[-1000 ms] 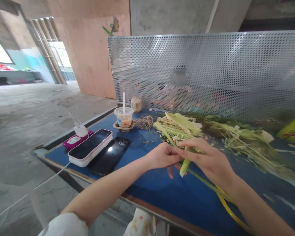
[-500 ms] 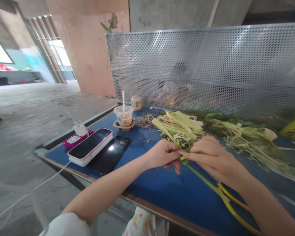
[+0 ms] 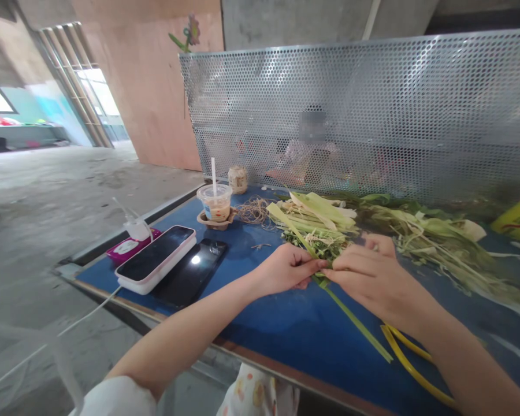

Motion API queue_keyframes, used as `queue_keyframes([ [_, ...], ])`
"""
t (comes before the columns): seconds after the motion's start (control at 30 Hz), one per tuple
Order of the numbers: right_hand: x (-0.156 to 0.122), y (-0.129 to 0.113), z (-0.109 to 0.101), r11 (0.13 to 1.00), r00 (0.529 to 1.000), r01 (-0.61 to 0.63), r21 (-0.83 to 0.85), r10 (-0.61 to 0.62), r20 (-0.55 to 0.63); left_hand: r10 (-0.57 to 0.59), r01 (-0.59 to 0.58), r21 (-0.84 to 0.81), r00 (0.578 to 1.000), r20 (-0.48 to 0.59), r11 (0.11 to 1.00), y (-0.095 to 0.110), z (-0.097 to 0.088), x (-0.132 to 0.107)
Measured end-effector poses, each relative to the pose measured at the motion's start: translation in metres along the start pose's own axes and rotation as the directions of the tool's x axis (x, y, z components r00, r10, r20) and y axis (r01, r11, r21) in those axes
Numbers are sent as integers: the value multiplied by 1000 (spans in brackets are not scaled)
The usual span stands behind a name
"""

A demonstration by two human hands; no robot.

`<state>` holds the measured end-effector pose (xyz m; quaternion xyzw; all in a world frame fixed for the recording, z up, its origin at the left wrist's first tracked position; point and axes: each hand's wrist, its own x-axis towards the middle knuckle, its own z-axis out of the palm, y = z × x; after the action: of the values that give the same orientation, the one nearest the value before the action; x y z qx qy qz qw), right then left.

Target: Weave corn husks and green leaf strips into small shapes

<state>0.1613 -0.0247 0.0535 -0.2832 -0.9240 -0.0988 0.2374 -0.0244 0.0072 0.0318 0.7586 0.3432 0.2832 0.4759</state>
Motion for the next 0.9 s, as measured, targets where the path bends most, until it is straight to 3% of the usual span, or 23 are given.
queue_keyframes([
  [0.2, 2, -11, -1, 933, 982, 185, -308, -186, 25, 2, -3, 20, 1000, 17, 1000, -1, -1, 0],
  [0.3, 2, -14, 2, 904, 965, 255, -344, -263, 25, 6, -7, 37, 1000, 16, 999, 0, -1, -1],
  [0.47, -3, -10, 10, 989, 988, 130, -76, -123, 89, 43, -40, 154, 999, -19, 987, 2, -3, -2],
  [0.63, -4, -7, 13, 1000, 998, 4, 0, -4, 59, 62, -54, 185, 997, -40, 981, 4, -5, -3],
  [0.8, 4, -13, 16, 980, 991, 102, -173, -85, 100, -22, 25, 132, 999, -24, 991, 3, -4, -3],
  [0.9, 9, -18, 17, 940, 993, 114, -321, -109, 33, -35, 35, 83, 999, -7, 996, 1, -4, -3],
])
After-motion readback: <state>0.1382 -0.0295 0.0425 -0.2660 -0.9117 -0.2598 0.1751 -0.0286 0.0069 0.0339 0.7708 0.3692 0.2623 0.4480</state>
